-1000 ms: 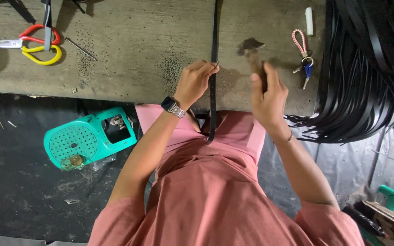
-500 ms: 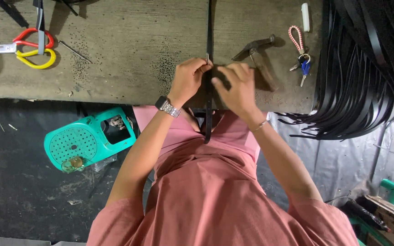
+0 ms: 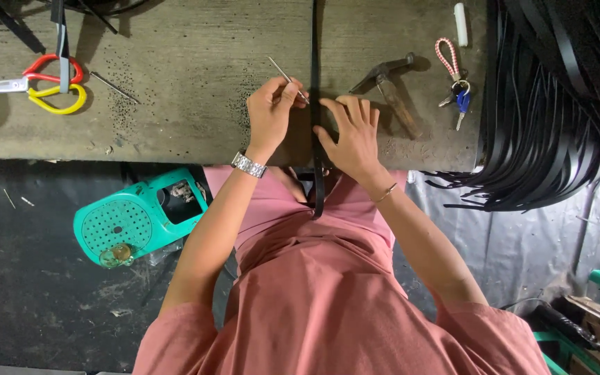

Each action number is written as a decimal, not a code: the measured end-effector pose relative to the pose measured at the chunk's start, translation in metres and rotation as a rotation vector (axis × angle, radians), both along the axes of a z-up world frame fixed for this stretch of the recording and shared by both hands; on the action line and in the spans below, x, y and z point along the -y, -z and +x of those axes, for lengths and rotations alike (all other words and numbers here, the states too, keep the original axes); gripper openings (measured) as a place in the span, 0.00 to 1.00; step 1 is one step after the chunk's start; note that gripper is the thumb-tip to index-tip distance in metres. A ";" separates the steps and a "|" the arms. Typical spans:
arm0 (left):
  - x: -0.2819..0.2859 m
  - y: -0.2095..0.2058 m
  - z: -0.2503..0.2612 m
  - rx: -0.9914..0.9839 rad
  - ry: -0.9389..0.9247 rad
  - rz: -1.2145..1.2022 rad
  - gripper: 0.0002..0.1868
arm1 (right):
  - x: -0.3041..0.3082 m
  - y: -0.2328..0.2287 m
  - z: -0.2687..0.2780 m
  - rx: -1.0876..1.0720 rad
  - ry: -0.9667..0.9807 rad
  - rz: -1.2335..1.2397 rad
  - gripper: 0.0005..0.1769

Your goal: Using a hammer and a metal punch to create a series of holes in a black leather strap on a workbench.

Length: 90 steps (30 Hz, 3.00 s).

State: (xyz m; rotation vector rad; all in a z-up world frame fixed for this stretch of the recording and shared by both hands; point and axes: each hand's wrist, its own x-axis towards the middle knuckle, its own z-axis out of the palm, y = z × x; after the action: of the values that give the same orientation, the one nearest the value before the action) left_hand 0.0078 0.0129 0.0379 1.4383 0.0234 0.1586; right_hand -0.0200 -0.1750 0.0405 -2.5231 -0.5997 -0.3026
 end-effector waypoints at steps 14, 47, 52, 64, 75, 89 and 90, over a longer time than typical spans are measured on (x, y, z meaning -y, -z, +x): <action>-0.072 0.019 -0.023 0.374 0.015 0.723 0.07 | 0.004 -0.005 -0.005 -0.021 -0.026 -0.007 0.21; -0.048 -0.013 -0.026 0.431 -0.148 0.560 0.09 | 0.003 -0.002 -0.005 0.016 -0.032 0.009 0.21; -0.025 -0.006 -0.011 0.326 -0.011 0.468 0.13 | 0.001 -0.007 -0.007 0.016 -0.031 0.009 0.24; -0.004 -0.001 -0.003 0.215 0.097 0.430 0.09 | 0.003 -0.002 -0.011 0.113 -0.087 0.006 0.12; -0.007 -0.008 -0.008 0.056 0.098 0.193 0.15 | 0.000 -0.006 -0.006 -0.005 -0.074 -0.154 0.42; -0.001 0.003 -0.015 0.245 0.073 0.410 0.08 | 0.005 -0.011 0.004 -0.022 -0.103 -0.184 0.46; -0.001 0.002 -0.016 0.245 0.075 0.409 0.08 | 0.005 -0.012 0.003 -0.023 -0.101 -0.184 0.46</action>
State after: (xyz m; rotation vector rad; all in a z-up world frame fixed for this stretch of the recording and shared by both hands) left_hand -0.0078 0.0136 0.0356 1.8150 -0.2777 0.2894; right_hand -0.0169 -0.1803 0.0528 -2.6560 -0.7751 -0.1890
